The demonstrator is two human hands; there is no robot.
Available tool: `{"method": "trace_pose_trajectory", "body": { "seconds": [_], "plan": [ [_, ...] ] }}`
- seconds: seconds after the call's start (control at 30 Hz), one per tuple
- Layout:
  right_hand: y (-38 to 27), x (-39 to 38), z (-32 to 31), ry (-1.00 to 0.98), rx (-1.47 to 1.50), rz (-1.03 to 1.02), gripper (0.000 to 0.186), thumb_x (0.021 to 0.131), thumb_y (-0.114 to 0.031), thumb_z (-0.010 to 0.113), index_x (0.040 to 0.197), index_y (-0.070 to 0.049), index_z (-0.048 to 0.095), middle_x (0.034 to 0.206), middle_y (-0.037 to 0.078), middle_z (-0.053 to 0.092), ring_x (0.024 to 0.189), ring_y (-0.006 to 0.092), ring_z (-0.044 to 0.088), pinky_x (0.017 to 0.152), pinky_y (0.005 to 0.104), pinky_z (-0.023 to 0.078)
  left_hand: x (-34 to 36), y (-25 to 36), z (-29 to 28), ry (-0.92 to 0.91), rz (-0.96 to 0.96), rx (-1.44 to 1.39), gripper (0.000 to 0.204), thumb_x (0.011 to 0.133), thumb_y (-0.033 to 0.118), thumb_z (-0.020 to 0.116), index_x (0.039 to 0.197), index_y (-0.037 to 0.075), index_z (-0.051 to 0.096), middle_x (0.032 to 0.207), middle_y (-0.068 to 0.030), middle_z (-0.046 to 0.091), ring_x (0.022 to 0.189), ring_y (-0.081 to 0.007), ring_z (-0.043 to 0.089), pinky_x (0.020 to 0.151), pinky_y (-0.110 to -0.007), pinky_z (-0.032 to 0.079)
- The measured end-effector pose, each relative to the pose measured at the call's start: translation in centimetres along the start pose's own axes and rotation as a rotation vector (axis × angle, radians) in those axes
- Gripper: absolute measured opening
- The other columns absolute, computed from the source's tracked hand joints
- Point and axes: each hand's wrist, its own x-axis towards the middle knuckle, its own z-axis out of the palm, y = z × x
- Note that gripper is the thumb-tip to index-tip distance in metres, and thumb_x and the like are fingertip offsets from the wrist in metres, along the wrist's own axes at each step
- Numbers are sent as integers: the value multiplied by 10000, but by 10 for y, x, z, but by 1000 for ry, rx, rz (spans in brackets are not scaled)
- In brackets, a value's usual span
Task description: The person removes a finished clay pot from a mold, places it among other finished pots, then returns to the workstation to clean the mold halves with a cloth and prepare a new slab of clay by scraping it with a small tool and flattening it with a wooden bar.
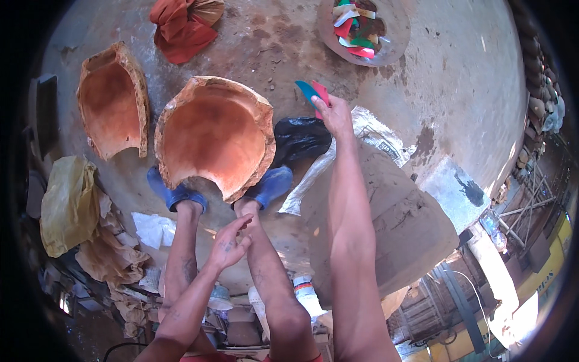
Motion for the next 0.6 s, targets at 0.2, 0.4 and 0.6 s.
{"method": "trace_pose_trajectory", "body": {
  "seconds": [0.2,0.4,0.6],
  "plan": [
    [-46,-4,-14,74,-203,-89,389,909,-314,876,1220,-89,816,931,138,809,845,310,740,820,427,557,-2,-1,-8,17,-11,-57,600,919,118,699,1513,94,622,1384,-257,717,1218,-428,726,1084,-504,560],
    [-75,0,-30,-28,-66,26,403,893,-311,902,1160,-31,790,891,119,805,827,317,741,827,429,581,-6,-3,-13,19,0,-74,602,921,117,700,1517,94,621,1372,-268,718,1224,-425,724,1091,-500,557],
    [-99,-2,-38,437,-419,-642,411,933,-325,862,1221,-40,796,1356,188,743,1112,374,734,999,454,565,-6,2,-18,11,-30,-74,584,937,139,714,1513,91,624,1367,-270,718,1242,-421,719,1097,-497,553]
  ]
}}
